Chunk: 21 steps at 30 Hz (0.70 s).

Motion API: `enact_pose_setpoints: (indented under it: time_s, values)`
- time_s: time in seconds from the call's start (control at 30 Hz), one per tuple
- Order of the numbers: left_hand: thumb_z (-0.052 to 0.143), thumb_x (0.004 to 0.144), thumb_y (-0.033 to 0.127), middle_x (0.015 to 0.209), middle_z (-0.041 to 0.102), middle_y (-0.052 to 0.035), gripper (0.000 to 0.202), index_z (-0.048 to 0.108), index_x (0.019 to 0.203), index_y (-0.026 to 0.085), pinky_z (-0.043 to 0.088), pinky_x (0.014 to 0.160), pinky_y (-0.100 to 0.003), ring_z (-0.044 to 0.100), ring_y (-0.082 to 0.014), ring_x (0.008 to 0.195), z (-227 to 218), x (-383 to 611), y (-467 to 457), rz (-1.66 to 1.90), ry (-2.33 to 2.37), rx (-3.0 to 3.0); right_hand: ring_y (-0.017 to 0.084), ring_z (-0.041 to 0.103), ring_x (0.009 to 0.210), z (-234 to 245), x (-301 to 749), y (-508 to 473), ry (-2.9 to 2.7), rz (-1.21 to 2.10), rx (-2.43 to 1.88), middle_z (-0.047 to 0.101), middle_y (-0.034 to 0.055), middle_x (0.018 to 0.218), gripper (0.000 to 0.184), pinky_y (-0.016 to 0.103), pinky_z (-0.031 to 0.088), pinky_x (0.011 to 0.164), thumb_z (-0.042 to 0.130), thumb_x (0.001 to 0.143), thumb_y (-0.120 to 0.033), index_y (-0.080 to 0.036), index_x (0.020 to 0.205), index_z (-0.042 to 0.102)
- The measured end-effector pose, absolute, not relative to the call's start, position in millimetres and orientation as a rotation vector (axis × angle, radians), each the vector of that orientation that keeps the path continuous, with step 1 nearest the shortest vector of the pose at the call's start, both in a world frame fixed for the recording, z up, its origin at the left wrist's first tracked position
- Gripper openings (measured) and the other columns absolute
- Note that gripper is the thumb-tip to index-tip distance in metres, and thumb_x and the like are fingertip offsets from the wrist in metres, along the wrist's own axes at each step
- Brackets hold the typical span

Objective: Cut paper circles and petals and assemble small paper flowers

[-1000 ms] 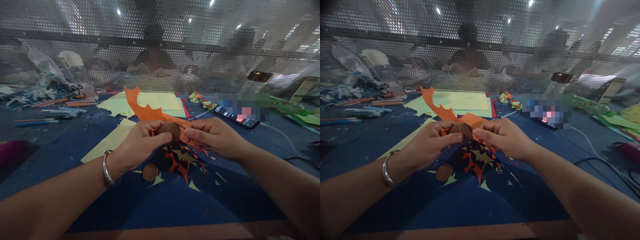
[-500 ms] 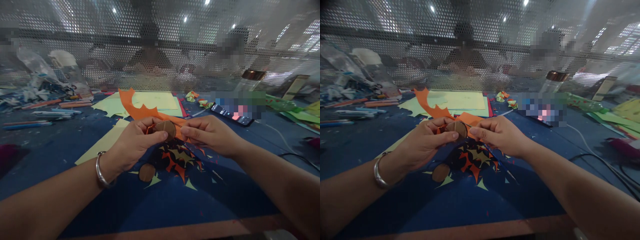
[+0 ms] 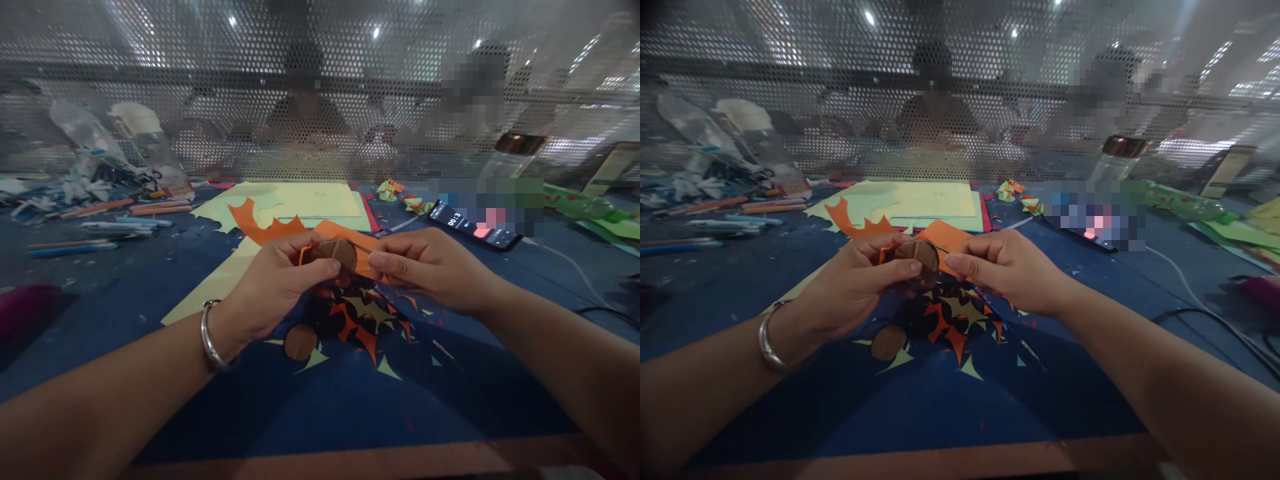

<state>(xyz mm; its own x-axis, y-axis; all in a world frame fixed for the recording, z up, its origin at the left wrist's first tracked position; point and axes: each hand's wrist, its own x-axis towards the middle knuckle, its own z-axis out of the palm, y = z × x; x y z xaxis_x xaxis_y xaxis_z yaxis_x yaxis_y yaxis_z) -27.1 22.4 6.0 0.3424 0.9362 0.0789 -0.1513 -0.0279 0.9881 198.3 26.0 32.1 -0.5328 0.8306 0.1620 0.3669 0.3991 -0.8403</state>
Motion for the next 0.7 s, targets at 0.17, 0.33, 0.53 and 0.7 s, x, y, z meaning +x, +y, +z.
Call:
enact_pose_setpoints:
  time_s: [0.17,0.33,0.53,0.7]
  values:
    - [0.078,0.079,0.02,0.079,0.07,0.0007,0.01,0.071,0.086,0.018,0.046,0.055,-0.02,0.062,-0.0118,0.071,5.9,-27.4,23.2,1.05,0.838,1.34,0.007,0.033,0.047,32.5,199.7,27.0,-2.115,1.016,-1.055,0.042,-0.0064,0.053,0.043,0.024,0.024,0.044,0.058,0.097,-0.051,-0.017,0.072,0.063]
    - [0.075,0.081,0.021,0.078,0.071,-0.0015,0.01,0.072,0.088,0.015,0.044,0.053,-0.02,0.062,-0.0129,0.072,8.2,-27.7,23.8,1.016,0.858,1.419,0.007,0.033,0.048,31.4,199.7,27.5,-2.118,1.019,-1.06,0.042,-0.006,0.054,0.043,0.024,0.024,0.044,0.058,0.097,-0.052,-0.017,0.072,0.063]
    - [0.076,0.08,0.021,0.078,0.071,-0.0013,0.011,0.072,0.089,0.015,0.045,0.053,-0.02,0.064,-0.0136,0.072,7.8,-27.8,23.2,1.014,0.831,1.392,0.006,0.032,0.046,31.3,198.6,25.3,-2.074,1.074,-1.039,0.041,-0.0067,0.054,0.044,0.025,0.022,0.045,0.06,0.096,-0.054,-0.018,0.07,0.061]
    - [0.076,0.081,0.021,0.081,0.072,-0.0012,0.01,0.073,0.09,0.017,0.045,0.054,-0.02,0.064,-0.0133,0.074,6.7,-28.7,22.4,1.011,0.809,1.395,0.006,0.03,0.045,31.7,198.9,25.6,-2.082,1.074,-1.03,0.039,-0.0075,0.053,0.045,0.025,0.021,0.044,0.06,0.096,-0.055,-0.018,0.071,0.062]
